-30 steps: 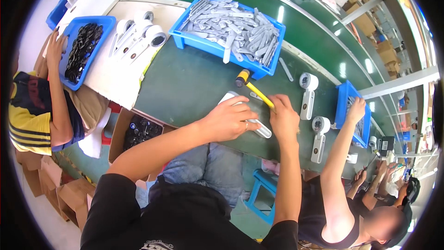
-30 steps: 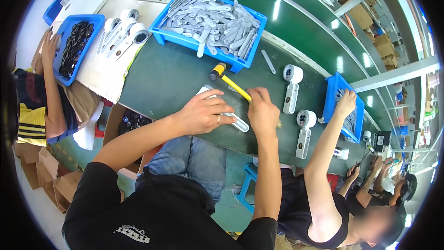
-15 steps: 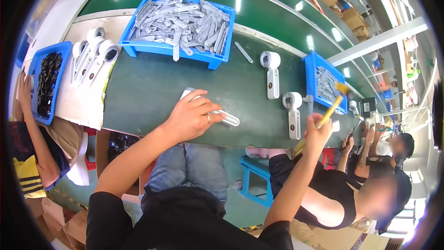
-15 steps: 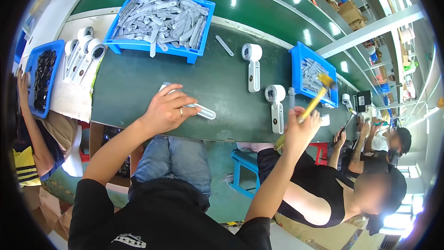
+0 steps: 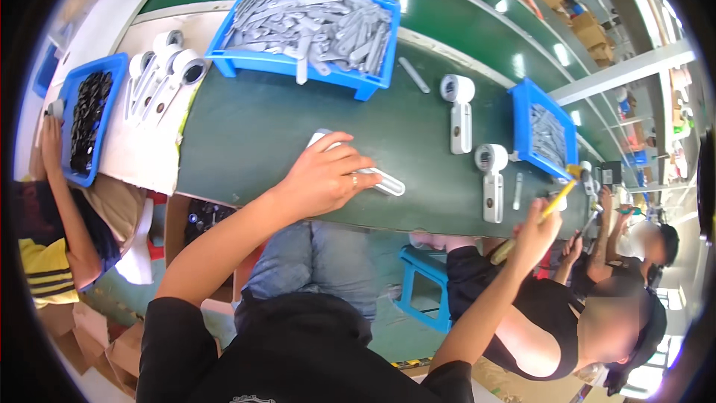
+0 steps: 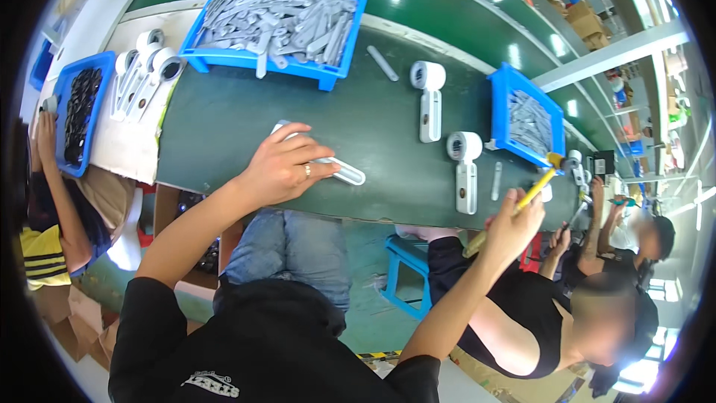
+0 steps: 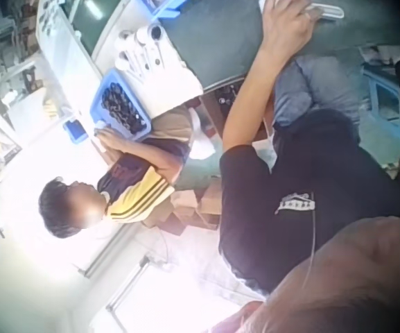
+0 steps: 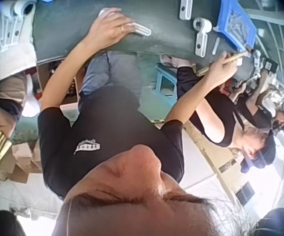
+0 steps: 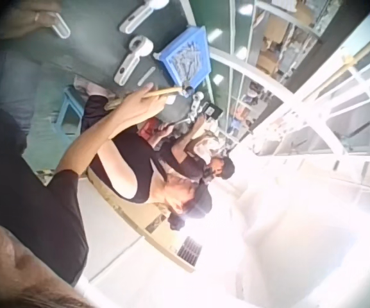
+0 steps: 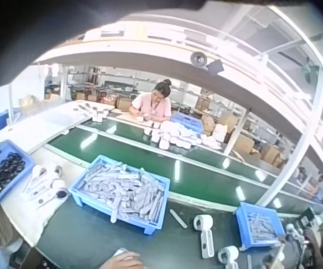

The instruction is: The recorder is assembling hardware components by using a hammer to fit metal strips into plastic housings on an assembly line.

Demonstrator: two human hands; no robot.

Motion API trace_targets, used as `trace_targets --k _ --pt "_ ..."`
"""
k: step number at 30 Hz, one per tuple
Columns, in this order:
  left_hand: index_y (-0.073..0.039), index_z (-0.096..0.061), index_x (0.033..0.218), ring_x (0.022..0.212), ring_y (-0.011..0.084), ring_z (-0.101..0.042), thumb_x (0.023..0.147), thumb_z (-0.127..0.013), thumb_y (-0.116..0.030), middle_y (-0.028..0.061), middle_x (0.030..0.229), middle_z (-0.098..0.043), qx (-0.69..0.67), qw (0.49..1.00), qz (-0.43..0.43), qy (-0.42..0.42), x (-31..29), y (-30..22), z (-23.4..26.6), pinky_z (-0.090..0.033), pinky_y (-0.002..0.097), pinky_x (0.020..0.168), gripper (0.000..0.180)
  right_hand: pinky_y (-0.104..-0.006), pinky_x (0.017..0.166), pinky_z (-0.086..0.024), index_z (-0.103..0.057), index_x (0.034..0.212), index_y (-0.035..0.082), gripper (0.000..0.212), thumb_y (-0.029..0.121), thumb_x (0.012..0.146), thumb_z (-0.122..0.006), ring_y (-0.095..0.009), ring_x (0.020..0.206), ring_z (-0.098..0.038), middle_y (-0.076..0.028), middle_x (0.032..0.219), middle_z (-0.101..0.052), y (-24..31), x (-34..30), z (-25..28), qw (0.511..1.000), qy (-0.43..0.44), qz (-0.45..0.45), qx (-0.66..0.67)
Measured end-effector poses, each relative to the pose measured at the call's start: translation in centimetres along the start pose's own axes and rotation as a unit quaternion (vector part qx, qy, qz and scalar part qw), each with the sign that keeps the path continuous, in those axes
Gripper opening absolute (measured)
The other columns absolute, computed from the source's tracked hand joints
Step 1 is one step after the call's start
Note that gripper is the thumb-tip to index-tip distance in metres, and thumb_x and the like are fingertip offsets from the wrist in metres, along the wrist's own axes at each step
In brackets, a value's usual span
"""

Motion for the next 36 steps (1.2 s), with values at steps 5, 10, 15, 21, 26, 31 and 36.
trace_targets --k 5,10,15,21,26,31,36 --pt "-0.021 -0.080 0.105 0.091 0.0156 -0.066 0.084 -0.080 -0.018 -0.0018 0.107 -0.074 0.033 0.999 -0.031 0.008 0.1 0.1 0.3 -0.050 0.0430 0.101 0.021 -0.0212 0.040 -0.035 -0.045 0.149 -0.001 0.048 0.031 0.113 -0.048 -0.006 0.047 -0.045 0.002 0.067 -0.050 9.9 -11.0 -1.7 0.881 0.204 -0.139 0.403" --pt "-0.021 -0.080 0.106 0.091 0.0151 -0.066 0.085 -0.079 -0.018 -0.0016 0.108 -0.074 0.030 0.998 -0.053 0.034 0.4 0.3 -0.2 -0.050 0.0428 0.101 0.020 -0.0245 0.045 -0.044 -0.028 0.162 0.005 0.055 0.024 0.113 -0.043 -0.007 0.052 -0.051 0.001 0.069 -0.048 11.6 -18.8 -3.7 0.874 0.369 -0.120 0.291" --pt "-0.020 -0.080 0.106 0.087 0.0153 -0.066 0.084 -0.080 -0.016 -0.0012 0.106 -0.074 0.026 0.998 -0.047 0.025 0.4 0.4 0.2 -0.050 0.0418 0.098 0.022 -0.0223 0.045 -0.037 -0.031 0.163 0.004 0.053 0.024 0.114 -0.040 -0.005 0.049 -0.043 0.002 0.067 -0.048 12.5 -19.9 -2.4 0.906 0.385 -0.071 0.164" --pt "-0.019 -0.080 0.105 0.086 0.0168 -0.065 0.084 -0.081 -0.016 -0.0007 0.105 -0.073 0.004 0.998 -0.053 0.030 0.6 0.4 0.0 -0.050 0.0412 0.097 0.022 -0.0317 0.057 -0.045 -0.030 0.163 0.003 0.056 0.016 0.111 -0.045 -0.016 0.059 -0.052 -0.009 0.072 -0.057 12.8 -21.3 -1.6 0.913 0.351 -0.077 0.190" --pt "-0.018 -0.080 0.104 0.086 0.0174 -0.065 0.083 -0.081 -0.015 -0.0007 0.104 -0.073 0.009 0.998 -0.048 0.031 0.7 0.5 0.0 -0.050 0.0414 0.097 0.022 -0.0348 0.057 -0.048 -0.031 0.162 0.001 0.058 0.008 0.107 -0.047 -0.021 0.059 -0.057 -0.017 0.080 -0.063 14.1 -20.4 -1.8 0.917 0.378 -0.008 0.129" --pt "-0.018 -0.080 0.104 0.087 0.0176 -0.065 0.082 -0.082 -0.014 -0.0011 0.104 -0.073 0.008 0.998 -0.047 0.037 0.7 0.4 0.0 -0.051 0.0423 0.099 0.023 -0.0319 0.058 -0.047 -0.031 0.161 -0.001 0.058 0.007 0.106 -0.047 -0.018 0.060 -0.057 -0.018 0.086 -0.066 13.1 -20.8 -3.4 0.907 0.413 0.004 0.077" --pt "-0.019 -0.081 0.103 0.088 0.0172 -0.066 0.082 -0.083 -0.015 -0.0015 0.104 -0.074 0.008 0.998 -0.039 0.042 0.8 0.4 0.0 -0.051 0.0423 0.100 0.022 -0.0335 0.059 -0.050 -0.029 0.161 -0.002 0.058 0.007 0.106 -0.048 -0.026 0.058 -0.059 -0.018 0.081 -0.065 13.1 -20.9 -2.9 0.929 0.351 0.029 0.110"
Point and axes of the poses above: each hand's wrist, its own x-axis towards the middle knuckle, its own z-axis out of the back of the hand, y = z × x, the point moved 5 cm from there along x, towards the middle knuckle
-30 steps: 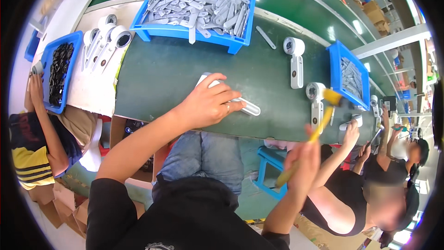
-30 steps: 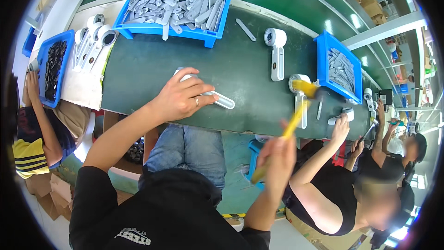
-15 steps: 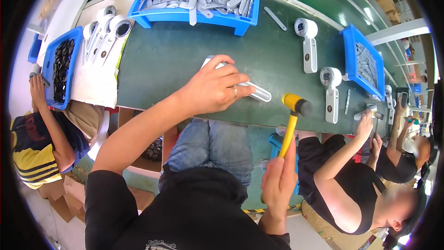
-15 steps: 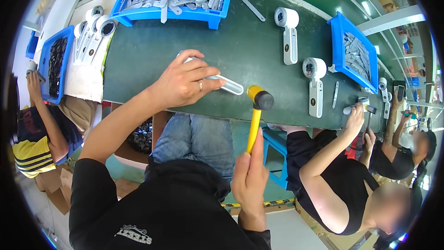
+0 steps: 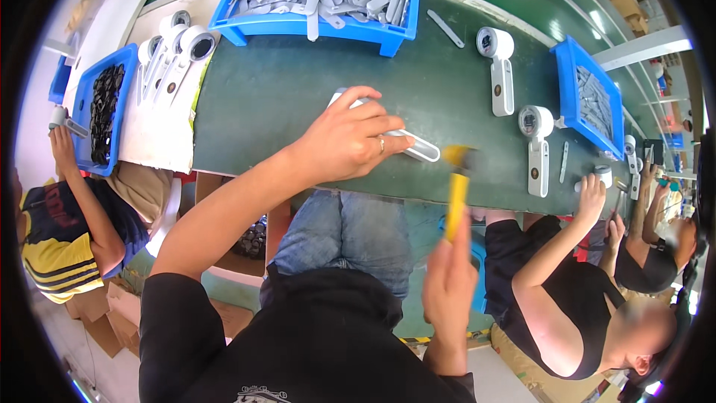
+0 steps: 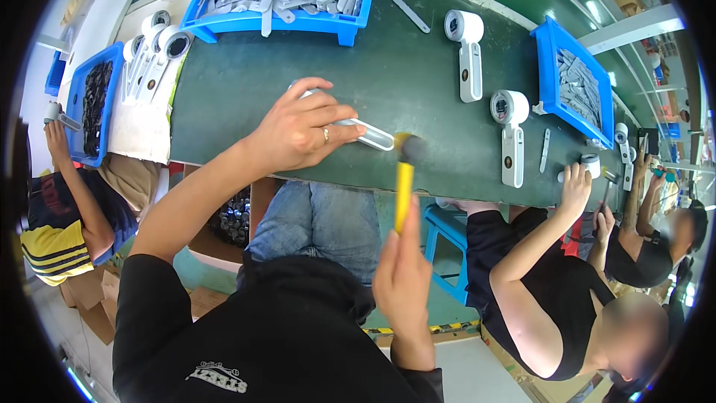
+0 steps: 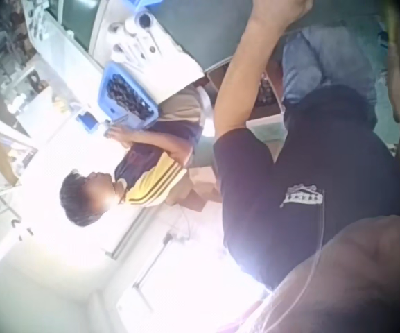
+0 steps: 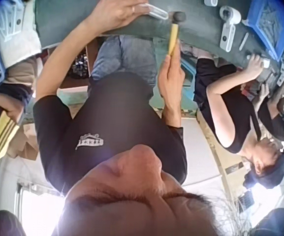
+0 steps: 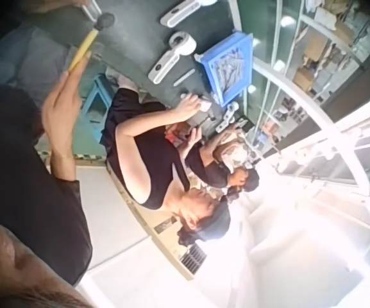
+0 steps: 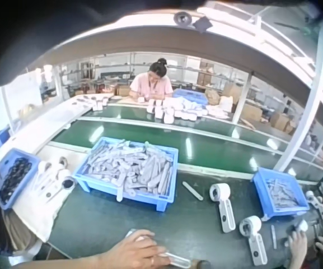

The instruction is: The recorder is assembling hardware components by using a hammer to fit metal strips into plastic housings on an assembly line.

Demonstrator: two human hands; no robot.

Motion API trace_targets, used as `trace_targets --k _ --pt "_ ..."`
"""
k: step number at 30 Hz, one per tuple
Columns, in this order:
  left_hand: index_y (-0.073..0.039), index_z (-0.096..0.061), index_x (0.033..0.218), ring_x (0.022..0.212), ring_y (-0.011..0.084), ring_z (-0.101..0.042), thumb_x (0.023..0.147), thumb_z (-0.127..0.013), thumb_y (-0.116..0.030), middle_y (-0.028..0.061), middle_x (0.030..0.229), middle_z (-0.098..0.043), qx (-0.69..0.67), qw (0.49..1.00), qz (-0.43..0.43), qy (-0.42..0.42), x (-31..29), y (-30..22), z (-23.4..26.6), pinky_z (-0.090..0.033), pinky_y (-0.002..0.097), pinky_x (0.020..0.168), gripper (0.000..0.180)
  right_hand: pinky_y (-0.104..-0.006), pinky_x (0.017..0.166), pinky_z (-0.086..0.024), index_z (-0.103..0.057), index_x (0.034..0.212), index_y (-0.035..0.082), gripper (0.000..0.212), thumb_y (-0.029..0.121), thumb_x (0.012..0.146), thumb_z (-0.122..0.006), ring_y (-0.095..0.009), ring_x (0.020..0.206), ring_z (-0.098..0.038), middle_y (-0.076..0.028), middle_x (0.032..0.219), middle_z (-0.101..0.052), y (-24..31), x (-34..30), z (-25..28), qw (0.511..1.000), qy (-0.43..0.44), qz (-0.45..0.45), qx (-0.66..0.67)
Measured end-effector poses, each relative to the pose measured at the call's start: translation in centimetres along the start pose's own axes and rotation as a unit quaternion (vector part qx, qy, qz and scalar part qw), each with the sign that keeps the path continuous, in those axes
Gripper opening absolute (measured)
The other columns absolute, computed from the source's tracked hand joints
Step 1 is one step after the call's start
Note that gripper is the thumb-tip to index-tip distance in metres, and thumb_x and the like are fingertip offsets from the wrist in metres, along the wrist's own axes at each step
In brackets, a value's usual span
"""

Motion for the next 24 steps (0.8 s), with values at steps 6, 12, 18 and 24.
trace_targets --k 6,12,18,24 --pt "-0.016 -0.081 0.104 0.091 0.0185 -0.065 0.086 -0.078 -0.017 -0.0004 0.106 -0.074 -0.027 1.000 -0.006 -0.008 0.0 0.2 -0.2 -0.047 0.0434 0.106 0.018 -0.0393 0.057 -0.049 -0.032 0.162 0.006 0.058 0.008 0.107 -0.050 -0.033 0.057 -0.058 -0.020 0.074 -0.060 -0.1 0.2 -0.1 1.000 0.001 -0.026 0.011" --pt "-0.013 -0.079 0.104 0.105 0.0218 -0.063 0.083 -0.073 -0.016 0.0019 0.092 -0.068 -0.025 0.992 -0.036 0.119 2.4 0.4 -0.3 -0.038 0.0437 0.116 0.022 -0.0244 0.047 -0.040 -0.033 0.163 0.010 0.053 0.015 0.111 -0.043 -0.005 0.052 -0.047 0.002 0.066 -0.050 -0.9 -0.1 0.3 0.968 0.019 -0.156 0.194" --pt "-0.013 -0.079 0.077 0.122 0.0282 -0.053 0.075 -0.072 -0.016 0.0051 0.114 -0.066 0.011 0.983 -0.146 0.115 4.4 -1.3 0.5 -0.040 0.0416 0.113 0.009 -0.0225 0.046 -0.038 -0.022 0.166 0.008 0.057 0.012 0.111 -0.038 -0.005 0.053 -0.044 -0.001 0.074 -0.050 0.3 -0.5 1.5 0.959 -0.015 -0.043 0.278" --pt "-0.015 -0.077 0.115 0.117 0.0312 -0.060 0.088 -0.072 -0.013 0.0090 0.130 -0.065 -0.070 0.987 0.142 -0.025 -2.5 -0.3 3.0 -0.045 0.0453 0.108 0.027 -0.0223 0.046 -0.038 -0.022 0.166 0.007 0.057 0.014 0.113 -0.038 -0.005 0.052 -0.045 0.000 0.073 -0.051 0.1 0.4 0.3 0.974 0.025 -0.051 0.218"
Point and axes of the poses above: each hand's wrist, its own x-axis towards the middle knuckle, its own z-axis out of the back of the hand, y = z × x, the point moved 5 cm from there along x, towards the middle knuckle
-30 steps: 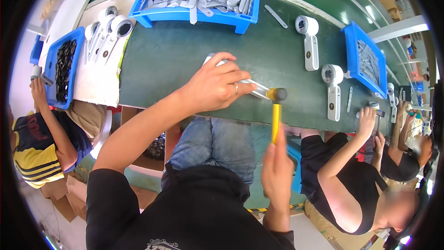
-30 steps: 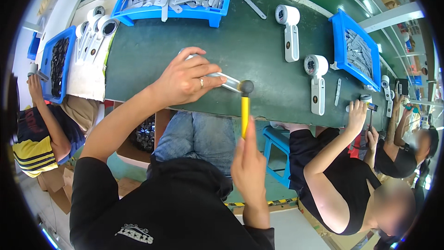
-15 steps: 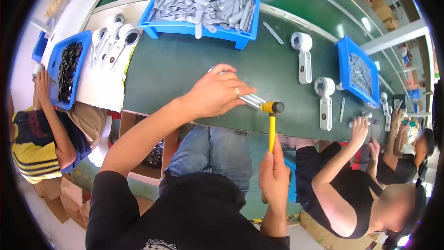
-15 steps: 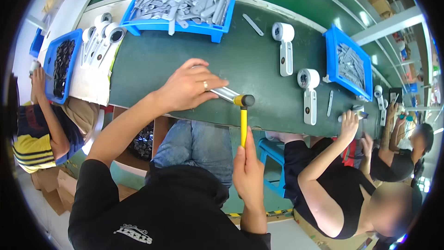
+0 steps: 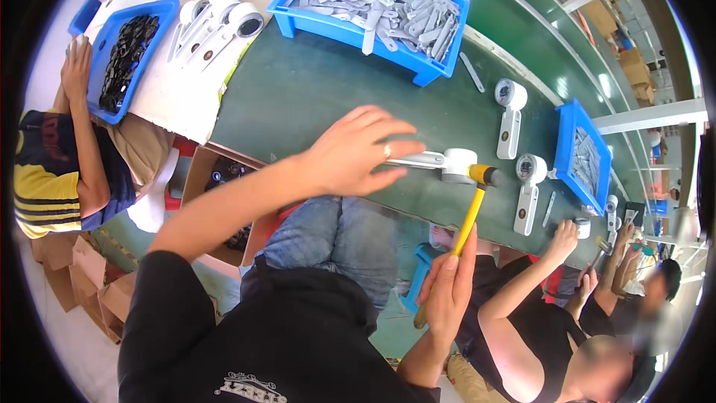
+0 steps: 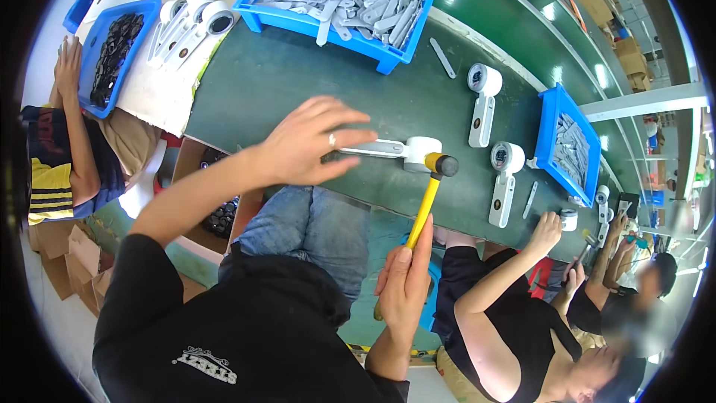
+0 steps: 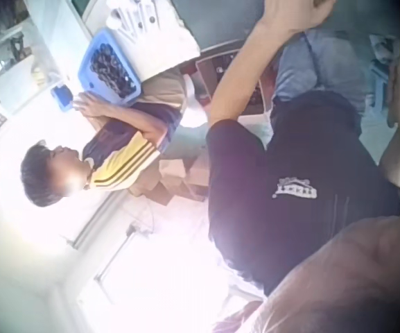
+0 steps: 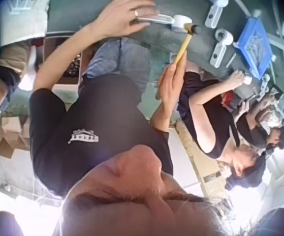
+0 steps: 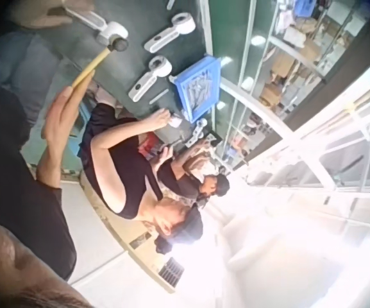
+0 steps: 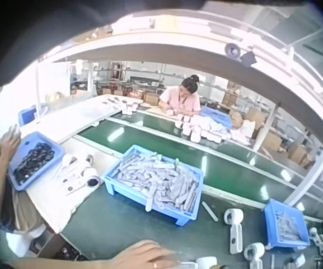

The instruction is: The recorder is assembling hardware components by using a hammer to fit metal strips into plastic housings on an assembly line.

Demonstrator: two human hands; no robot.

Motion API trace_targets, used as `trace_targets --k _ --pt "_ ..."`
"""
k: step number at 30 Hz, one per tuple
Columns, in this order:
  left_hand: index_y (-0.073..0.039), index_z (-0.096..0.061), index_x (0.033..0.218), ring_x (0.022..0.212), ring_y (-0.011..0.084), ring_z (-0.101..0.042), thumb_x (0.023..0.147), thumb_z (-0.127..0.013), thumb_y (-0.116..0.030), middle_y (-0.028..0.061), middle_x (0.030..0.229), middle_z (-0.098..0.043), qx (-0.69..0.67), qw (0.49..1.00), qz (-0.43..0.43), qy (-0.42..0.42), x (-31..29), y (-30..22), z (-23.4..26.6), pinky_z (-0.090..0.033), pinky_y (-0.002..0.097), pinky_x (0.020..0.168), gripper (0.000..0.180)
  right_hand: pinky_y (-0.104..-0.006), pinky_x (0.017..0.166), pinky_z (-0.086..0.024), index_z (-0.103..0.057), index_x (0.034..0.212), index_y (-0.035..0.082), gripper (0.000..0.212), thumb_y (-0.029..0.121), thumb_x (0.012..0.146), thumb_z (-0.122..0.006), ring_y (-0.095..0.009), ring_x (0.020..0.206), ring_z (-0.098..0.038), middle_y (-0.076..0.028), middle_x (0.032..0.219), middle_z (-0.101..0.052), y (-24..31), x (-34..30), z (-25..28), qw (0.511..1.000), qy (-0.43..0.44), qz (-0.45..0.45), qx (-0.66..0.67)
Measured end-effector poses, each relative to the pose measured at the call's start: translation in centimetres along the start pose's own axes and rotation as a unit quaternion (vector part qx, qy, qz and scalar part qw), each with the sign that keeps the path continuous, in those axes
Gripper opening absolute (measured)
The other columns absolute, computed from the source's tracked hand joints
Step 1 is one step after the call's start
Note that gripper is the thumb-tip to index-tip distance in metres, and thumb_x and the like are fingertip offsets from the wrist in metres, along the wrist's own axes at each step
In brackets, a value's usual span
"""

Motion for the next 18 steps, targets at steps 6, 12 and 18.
trace_targets --k 6,12,18 --pt "-0.012 -0.077 0.117 0.100 0.0322 -0.071 0.085 -0.077 -0.009 0.0101 0.115 -0.073 0.017 0.998 -0.043 -0.049 -1.9 1.2 -2.6 -0.058 0.0438 0.098 0.032 -0.0219 0.045 -0.036 -0.026 0.165 0.004 0.055 0.012 0.112 -0.037 -0.005 0.050 -0.043 0.000 0.070 -0.050 3.2 -0.3 -0.9 0.999 -0.048 0.012 -0.021" --pt "-0.010 -0.077 0.115 0.099 0.0310 -0.072 0.084 -0.077 -0.007 0.0105 0.112 -0.073 0.002 0.997 -0.049 -0.051 -2.0 1.3 -2.6 -0.059 0.0440 0.098 0.032 -0.0219 0.049 -0.037 -0.025 0.166 0.008 0.058 0.015 0.111 -0.041 -0.004 0.057 -0.044 0.001 0.071 -0.048 0.5 1.7 -3.4 0.995 -0.010 -0.045 -0.089" --pt "-0.010 -0.077 0.115 0.098 0.0304 -0.072 0.083 -0.078 -0.006 0.0104 0.111 -0.073 0.000 0.997 -0.054 -0.053 -1.9 1.2 -2.5 -0.059 0.0447 0.099 0.032 -0.0316 0.053 -0.041 -0.023 0.165 0.004 0.057 0.015 0.111 -0.040 -0.012 0.057 -0.048 -0.005 0.071 -0.051 1.6 -0.1 -1.7 0.996 -0.044 -0.017 -0.078"
Point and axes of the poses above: each hand's wrist, its own x-axis towards the middle knuckle, its own z-axis out of the back of the hand, y = z × x, the point moved 5 cm from there along x, towards the middle knuckle
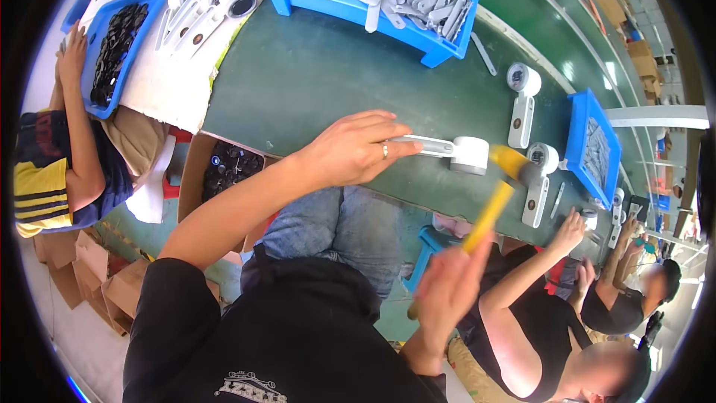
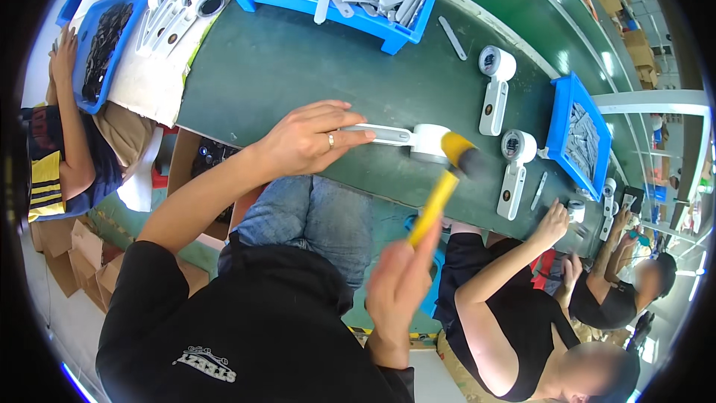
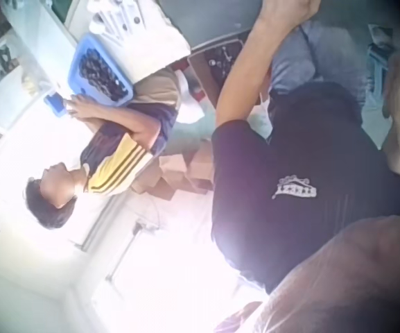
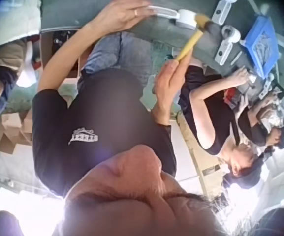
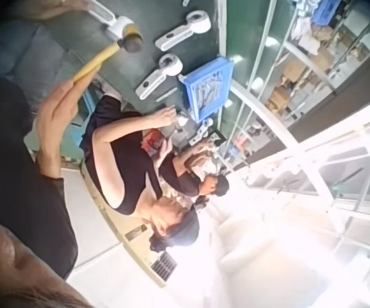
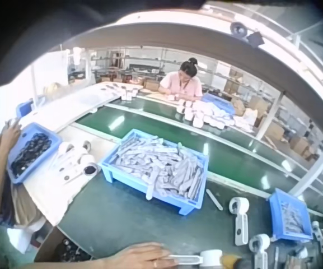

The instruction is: The recorder is assembling hardware components by using a hammer to fit metal strips into plastic housings on an assembly line.

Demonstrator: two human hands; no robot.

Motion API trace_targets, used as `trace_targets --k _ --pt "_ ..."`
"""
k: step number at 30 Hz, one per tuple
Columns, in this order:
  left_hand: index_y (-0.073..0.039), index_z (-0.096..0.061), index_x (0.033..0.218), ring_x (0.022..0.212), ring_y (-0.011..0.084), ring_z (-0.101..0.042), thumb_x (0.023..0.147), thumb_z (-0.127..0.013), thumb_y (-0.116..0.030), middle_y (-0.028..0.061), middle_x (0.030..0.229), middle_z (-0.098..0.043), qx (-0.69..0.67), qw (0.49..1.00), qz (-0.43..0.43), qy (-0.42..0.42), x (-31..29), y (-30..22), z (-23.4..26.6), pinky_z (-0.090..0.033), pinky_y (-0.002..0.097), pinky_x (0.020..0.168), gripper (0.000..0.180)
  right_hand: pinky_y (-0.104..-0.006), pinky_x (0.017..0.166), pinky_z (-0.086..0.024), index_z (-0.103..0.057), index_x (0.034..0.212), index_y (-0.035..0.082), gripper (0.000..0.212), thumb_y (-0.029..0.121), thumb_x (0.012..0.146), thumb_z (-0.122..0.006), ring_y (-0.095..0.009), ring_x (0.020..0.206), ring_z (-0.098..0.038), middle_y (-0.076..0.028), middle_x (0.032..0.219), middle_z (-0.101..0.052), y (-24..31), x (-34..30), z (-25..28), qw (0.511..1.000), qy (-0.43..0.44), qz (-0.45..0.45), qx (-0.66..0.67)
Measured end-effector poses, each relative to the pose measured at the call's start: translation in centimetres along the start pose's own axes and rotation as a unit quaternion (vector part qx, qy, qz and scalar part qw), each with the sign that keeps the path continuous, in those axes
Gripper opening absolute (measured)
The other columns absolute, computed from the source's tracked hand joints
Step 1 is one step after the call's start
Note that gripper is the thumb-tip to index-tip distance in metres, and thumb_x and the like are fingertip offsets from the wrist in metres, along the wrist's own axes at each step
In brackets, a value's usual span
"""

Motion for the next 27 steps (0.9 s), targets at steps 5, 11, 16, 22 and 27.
trace_targets --k 5,11,16,22,27 --pt "-0.011 -0.079 0.111 0.097 0.0294 -0.072 0.084 -0.078 -0.005 0.0094 0.110 -0.074 -0.023 1.000 0.019 -0.008 -0.4 0.2 -0.3 -0.059 0.0451 0.099 0.028 -0.0271 0.051 -0.039 -0.023 0.164 -0.001 0.059 0.011 0.109 -0.042 -0.009 0.056 -0.046 -0.003 0.071 -0.054 1.0 -0.6 0.5 0.999 0.011 -0.014 -0.027" --pt "-0.010 -0.053 0.149 0.111 0.0346 -0.068 0.084 -0.082 -0.006 0.0090 0.112 -0.075 -0.115 0.980 0.164 -0.001 -0.2 1.2 -0.4 -0.056 0.0424 0.099 0.071 -0.0318 0.054 -0.045 -0.024 0.164 0.003 0.059 0.012 0.109 -0.043 -0.014 0.056 -0.055 -0.009 0.070 -0.057 -0.3 0.1 -1.7 0.994 0.086 0.023 -0.066" --pt "-0.006 -0.022 0.163 0.117 0.0383 -0.064 0.084 -0.083 -0.008 0.0084 0.112 -0.076 -0.125 0.972 0.198 0.026 -0.7 1.5 -0.3 -0.052 0.0447 0.102 0.100 -0.0388 0.056 -0.045 -0.027 0.162 0.001 0.057 0.010 0.109 -0.044 -0.028 0.057 -0.056 -0.017 0.071 -0.057 0.9 0.2 -1.4 0.987 0.097 0.021 -0.126" --pt "-0.004 -0.016 0.165 0.123 0.0379 -0.060 0.084 -0.083 -0.009 0.0074 0.111 -0.076 -0.132 0.969 0.205 0.034 -0.8 1.6 -0.4 -0.049 0.0440 0.105 0.106 -0.0333 0.058 -0.045 -0.026 0.162 -0.002 0.059 0.005 0.106 -0.045 -0.020 0.059 -0.055 -0.014 0.073 -0.058 1.9 -0.6 -1.0 0.989 0.106 0.036 -0.091" --pt "-0.003 -0.012 0.165 0.127 0.0380 -0.058 0.083 -0.085 -0.011 0.0063 0.110 -0.077 -0.126 0.970 0.206 0.037 -0.5 1.9 -0.6 -0.044 0.0456 0.111 0.110 -0.0352 0.057 -0.047 -0.027 0.161 -0.004 0.059 0.008 0.106 -0.045 -0.026 0.057 -0.059 -0.019 0.076 -0.062 1.7 0.4 -2.4 0.977 0.146 0.043 -0.152"
Point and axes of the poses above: each hand's wrist, its own x-axis towards the middle knuckle, its own z-axis out of the back of the hand, y = z × x, the point moved 5 cm from there along x, towards the middle knuckle
